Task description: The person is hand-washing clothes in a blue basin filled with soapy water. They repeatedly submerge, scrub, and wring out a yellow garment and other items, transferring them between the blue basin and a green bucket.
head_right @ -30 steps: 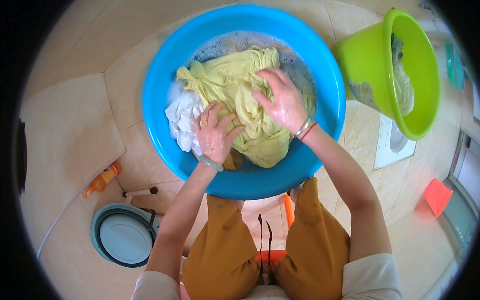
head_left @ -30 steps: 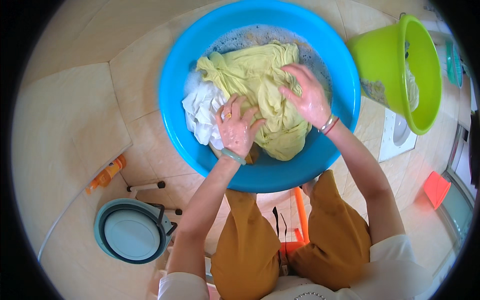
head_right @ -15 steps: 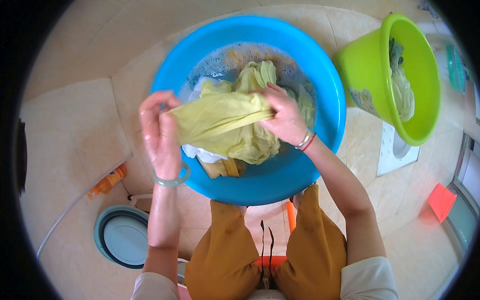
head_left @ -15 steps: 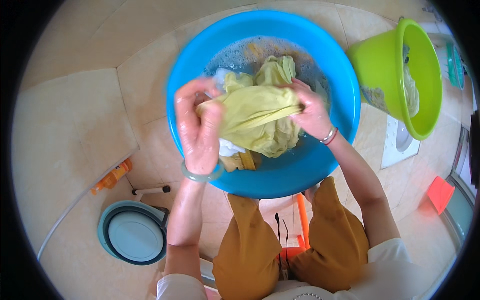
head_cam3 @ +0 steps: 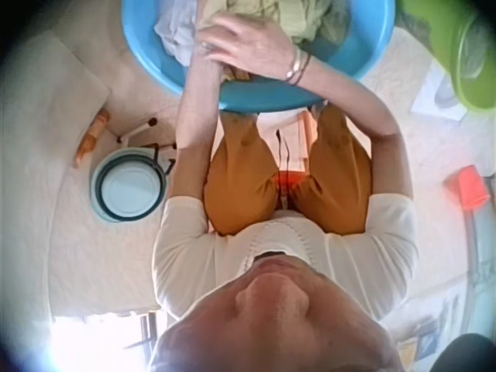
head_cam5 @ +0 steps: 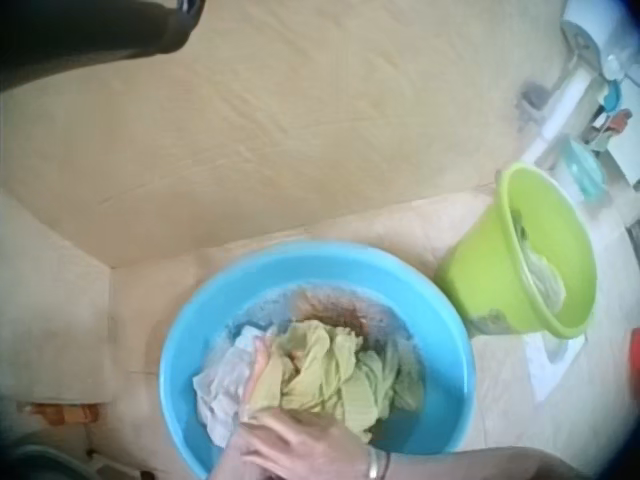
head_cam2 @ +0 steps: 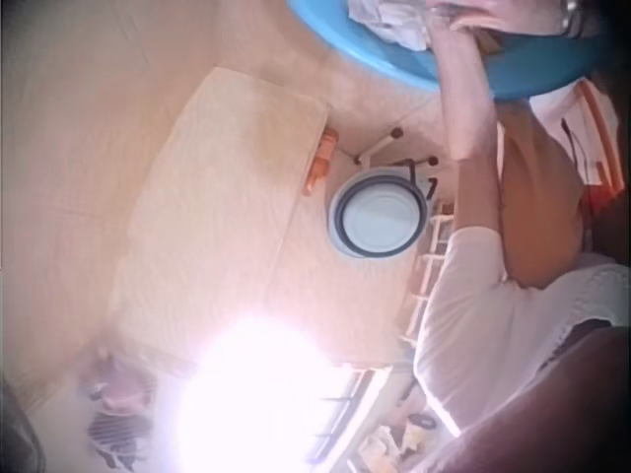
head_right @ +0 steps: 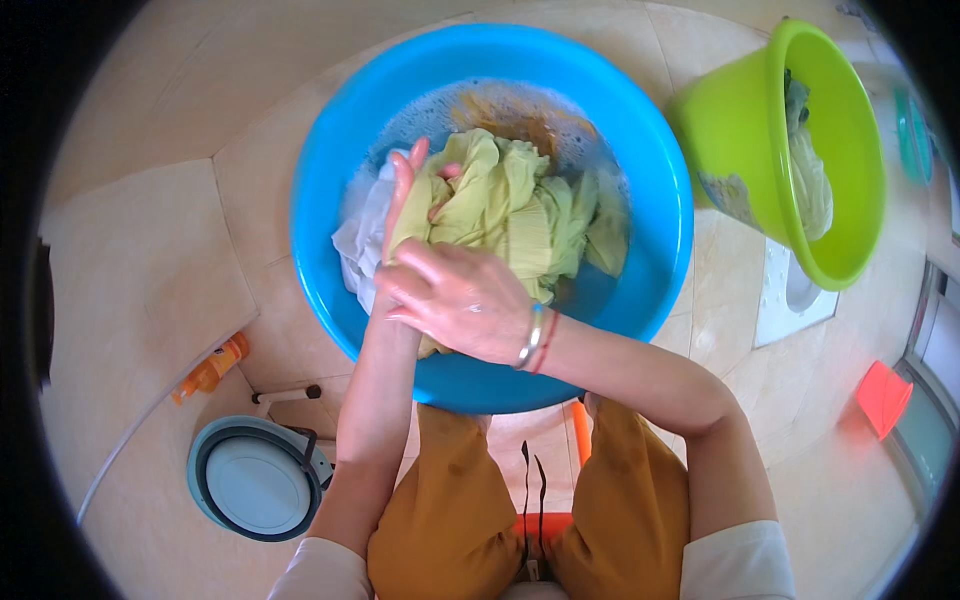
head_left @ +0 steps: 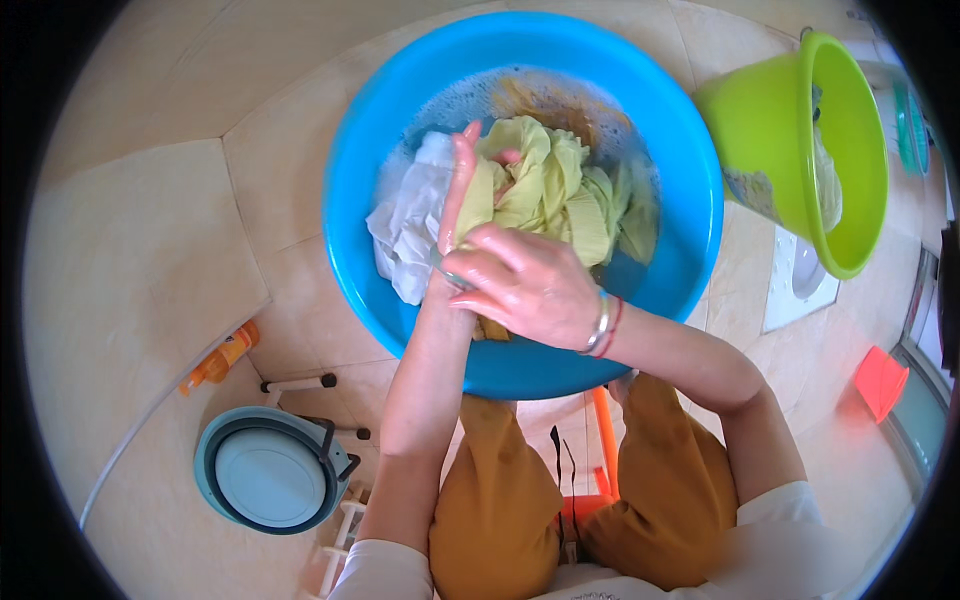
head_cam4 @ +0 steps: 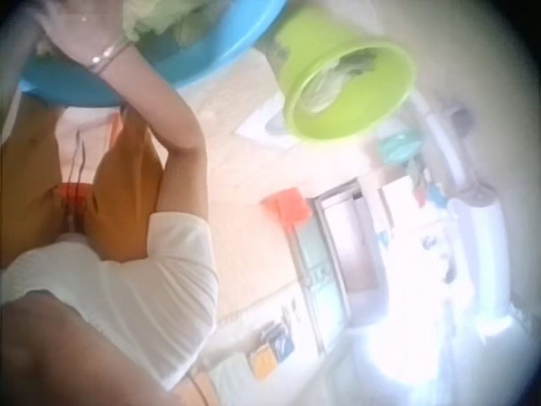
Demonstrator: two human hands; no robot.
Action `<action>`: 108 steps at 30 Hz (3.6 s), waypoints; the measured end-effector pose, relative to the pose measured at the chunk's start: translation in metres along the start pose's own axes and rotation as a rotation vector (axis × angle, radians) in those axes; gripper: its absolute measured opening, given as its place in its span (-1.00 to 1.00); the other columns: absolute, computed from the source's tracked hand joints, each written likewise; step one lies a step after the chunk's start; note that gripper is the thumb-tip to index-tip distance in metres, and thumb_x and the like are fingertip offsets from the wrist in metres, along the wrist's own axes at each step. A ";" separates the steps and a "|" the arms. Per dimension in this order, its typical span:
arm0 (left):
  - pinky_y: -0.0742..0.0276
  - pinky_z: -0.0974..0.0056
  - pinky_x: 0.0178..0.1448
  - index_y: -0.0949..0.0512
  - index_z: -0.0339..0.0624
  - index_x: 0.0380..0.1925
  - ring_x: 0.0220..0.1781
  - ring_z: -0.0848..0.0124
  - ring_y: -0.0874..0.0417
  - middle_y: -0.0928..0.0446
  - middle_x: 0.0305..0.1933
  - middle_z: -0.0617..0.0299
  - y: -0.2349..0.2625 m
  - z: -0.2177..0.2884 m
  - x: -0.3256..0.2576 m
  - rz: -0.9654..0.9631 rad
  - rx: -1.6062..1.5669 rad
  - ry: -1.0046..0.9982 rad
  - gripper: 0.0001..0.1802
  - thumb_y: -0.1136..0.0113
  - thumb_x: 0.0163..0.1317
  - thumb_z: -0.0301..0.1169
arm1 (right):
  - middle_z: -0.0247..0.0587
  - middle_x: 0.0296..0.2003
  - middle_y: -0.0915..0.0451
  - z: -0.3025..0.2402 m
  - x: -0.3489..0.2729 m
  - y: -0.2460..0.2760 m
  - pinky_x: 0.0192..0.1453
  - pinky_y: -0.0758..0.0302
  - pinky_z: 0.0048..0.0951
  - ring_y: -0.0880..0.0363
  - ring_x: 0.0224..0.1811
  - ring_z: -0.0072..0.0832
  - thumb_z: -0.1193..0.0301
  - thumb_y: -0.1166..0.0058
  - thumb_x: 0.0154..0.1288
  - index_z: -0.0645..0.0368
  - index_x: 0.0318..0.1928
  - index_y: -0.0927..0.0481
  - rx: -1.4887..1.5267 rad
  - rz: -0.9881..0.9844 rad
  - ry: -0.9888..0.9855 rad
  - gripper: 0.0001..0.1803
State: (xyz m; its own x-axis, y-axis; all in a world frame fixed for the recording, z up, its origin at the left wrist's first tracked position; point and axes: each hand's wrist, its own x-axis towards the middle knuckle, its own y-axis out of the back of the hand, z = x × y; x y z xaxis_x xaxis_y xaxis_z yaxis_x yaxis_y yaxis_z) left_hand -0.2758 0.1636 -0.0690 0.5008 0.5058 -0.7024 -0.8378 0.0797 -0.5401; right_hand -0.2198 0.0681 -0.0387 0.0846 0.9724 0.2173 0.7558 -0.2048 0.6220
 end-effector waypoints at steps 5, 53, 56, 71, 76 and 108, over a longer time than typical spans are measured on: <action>-0.45 0.36 0.00 -0.46 -0.18 -0.07 -0.14 0.48 -0.52 -0.47 -0.24 0.32 0.044 -0.027 0.020 -0.551 -0.395 -0.170 -0.53 0.15 0.46 0.02 | -0.29 -0.34 -0.57 0.027 0.025 -0.018 -0.48 -0.53 -0.32 -0.59 -0.56 -0.33 0.30 -0.06 0.30 0.09 -0.37 -0.54 -0.122 0.204 0.056 -0.85; -0.46 0.31 -0.06 -0.47 -0.10 -0.08 -0.17 0.43 -0.50 -0.47 -0.28 0.33 0.038 -0.012 -0.010 -0.211 -0.368 -0.023 -0.76 0.09 0.41 -0.26 | -0.28 -0.44 -0.46 0.015 0.019 -0.032 -0.58 -0.45 -0.39 -0.51 -0.60 -0.39 0.35 -0.14 0.25 0.13 -0.52 -0.47 -0.110 0.296 0.099 -0.76; -0.47 0.28 0.15 -0.47 -0.11 0.02 0.05 0.37 -0.56 -0.55 0.01 0.25 0.009 -0.043 -0.016 0.279 -0.066 -0.121 -0.66 0.07 0.37 -0.20 | -0.19 -0.47 -0.48 0.090 0.030 -0.028 -0.54 -0.48 -0.32 -0.53 -0.57 -0.24 0.34 -0.08 0.31 0.17 -0.52 -0.47 -0.244 0.188 -0.140 -0.73; -0.48 0.31 0.07 -0.39 -0.14 0.06 -0.01 0.38 -0.54 -0.52 -0.05 0.30 0.007 -0.031 -0.019 0.153 -0.211 -0.042 -0.69 0.17 0.44 -0.28 | -0.17 -0.41 -0.55 0.070 0.023 -0.033 -0.55 -0.46 -0.31 -0.56 -0.54 -0.28 0.36 -0.08 0.29 0.17 -0.49 -0.51 -0.228 0.169 -0.089 -0.78; -0.55 0.29 0.02 -0.44 -0.14 0.00 -0.07 0.35 -0.60 -0.56 -0.08 0.26 0.011 -0.043 -0.007 0.225 -0.123 0.028 -0.70 0.18 0.44 -0.26 | -0.06 -0.43 -0.56 0.098 0.024 -0.033 -0.51 -0.46 -0.20 -0.56 -0.50 -0.15 0.39 -0.04 0.25 0.19 -0.41 -0.51 -0.171 0.270 -0.281 -0.85; -0.50 0.22 0.13 -0.50 -0.16 -0.09 -0.01 0.31 -0.61 -0.59 -0.08 0.19 0.000 0.012 -0.034 0.208 0.194 -0.070 -0.63 -0.09 0.31 -0.11 | -0.12 -0.65 -0.46 0.088 0.021 -0.004 -0.39 -0.47 -0.36 -0.51 -0.54 -0.31 0.17 0.08 0.44 0.24 -0.45 -0.54 0.290 0.396 -0.577 -0.58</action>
State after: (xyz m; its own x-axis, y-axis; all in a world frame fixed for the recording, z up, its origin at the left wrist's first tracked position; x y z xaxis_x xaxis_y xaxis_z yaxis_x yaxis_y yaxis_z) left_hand -0.2953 0.1568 -0.0394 0.3030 0.5860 -0.7515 -0.9503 0.1270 -0.2842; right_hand -0.1638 0.0995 -0.1022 0.6512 0.7530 -0.0949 0.7322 -0.5905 0.3393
